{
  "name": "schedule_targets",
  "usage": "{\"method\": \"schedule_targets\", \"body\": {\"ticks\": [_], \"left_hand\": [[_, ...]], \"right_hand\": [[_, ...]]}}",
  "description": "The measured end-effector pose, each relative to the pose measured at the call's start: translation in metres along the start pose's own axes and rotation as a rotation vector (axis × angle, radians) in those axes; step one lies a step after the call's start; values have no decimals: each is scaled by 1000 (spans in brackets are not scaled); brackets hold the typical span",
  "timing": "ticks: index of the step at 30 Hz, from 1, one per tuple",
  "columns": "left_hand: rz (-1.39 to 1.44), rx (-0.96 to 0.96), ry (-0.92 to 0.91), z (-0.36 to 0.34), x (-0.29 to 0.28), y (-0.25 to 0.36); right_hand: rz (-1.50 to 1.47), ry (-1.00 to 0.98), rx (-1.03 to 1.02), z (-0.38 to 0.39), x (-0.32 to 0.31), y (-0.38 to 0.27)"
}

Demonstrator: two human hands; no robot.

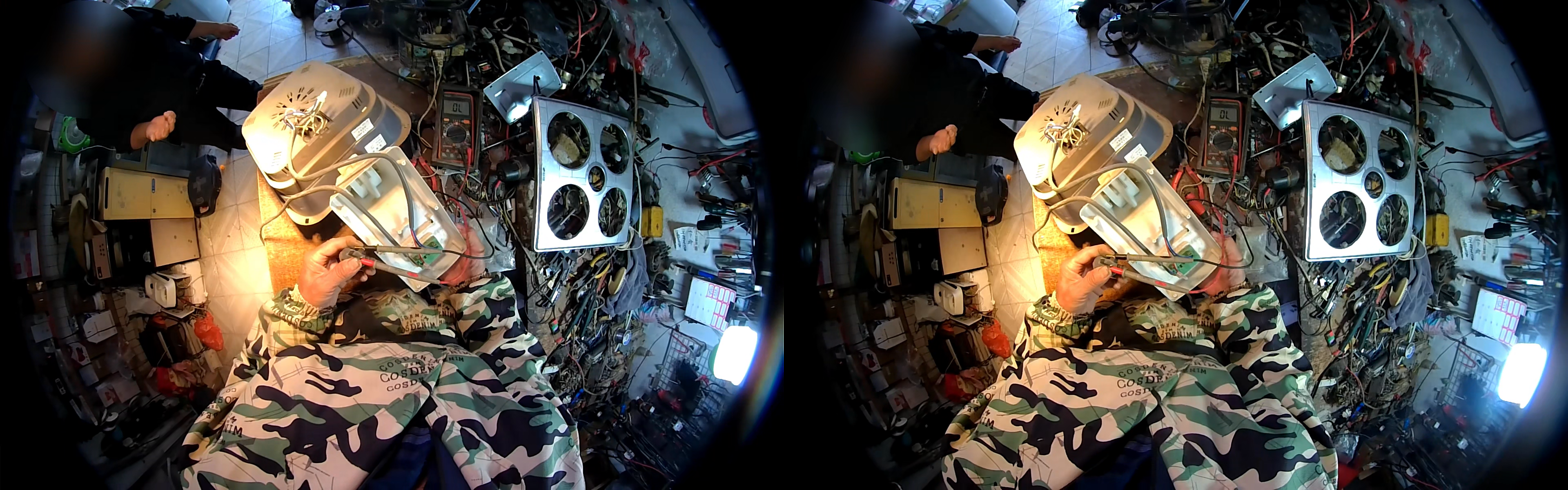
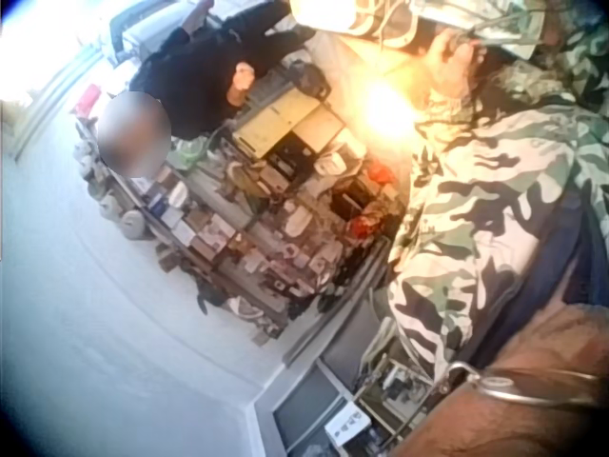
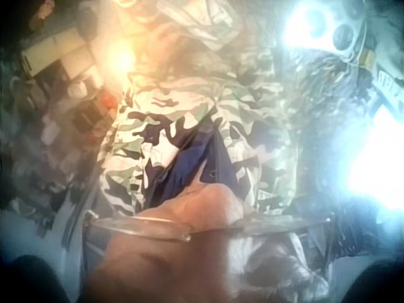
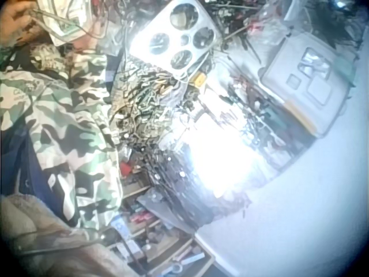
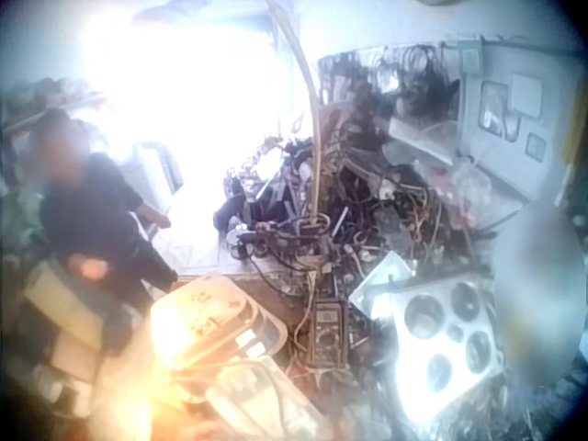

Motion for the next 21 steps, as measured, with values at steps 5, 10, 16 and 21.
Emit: {"method": "schedule_targets", "body": {"ticks": [5, 10, 16, 21], "left_hand": [[-5, -20, 16, 0, 0, 0], [5, -2, 14, -1, 2, -2], [19, -9, 15, -2, 0, -5], [12, -15, 31, -1, -1, -7]], "right_hand": [[-36, -72, 15, -4, 11, -5], [13, 125, -145, -2, -22, 1], [-134, -145, -85, -4, -28, -3], [-7, -133, -113, -4, -23, -3]]}}
Point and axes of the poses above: each hand's wrist, its own z-axis away from the middle knuckle, its own x-axis out of the palm, y = z × x, the point moved 1 cm from there along -z, towards the middle knuckle, and after that the axes turned 14 degrees about -y, right-handed, at the moved point
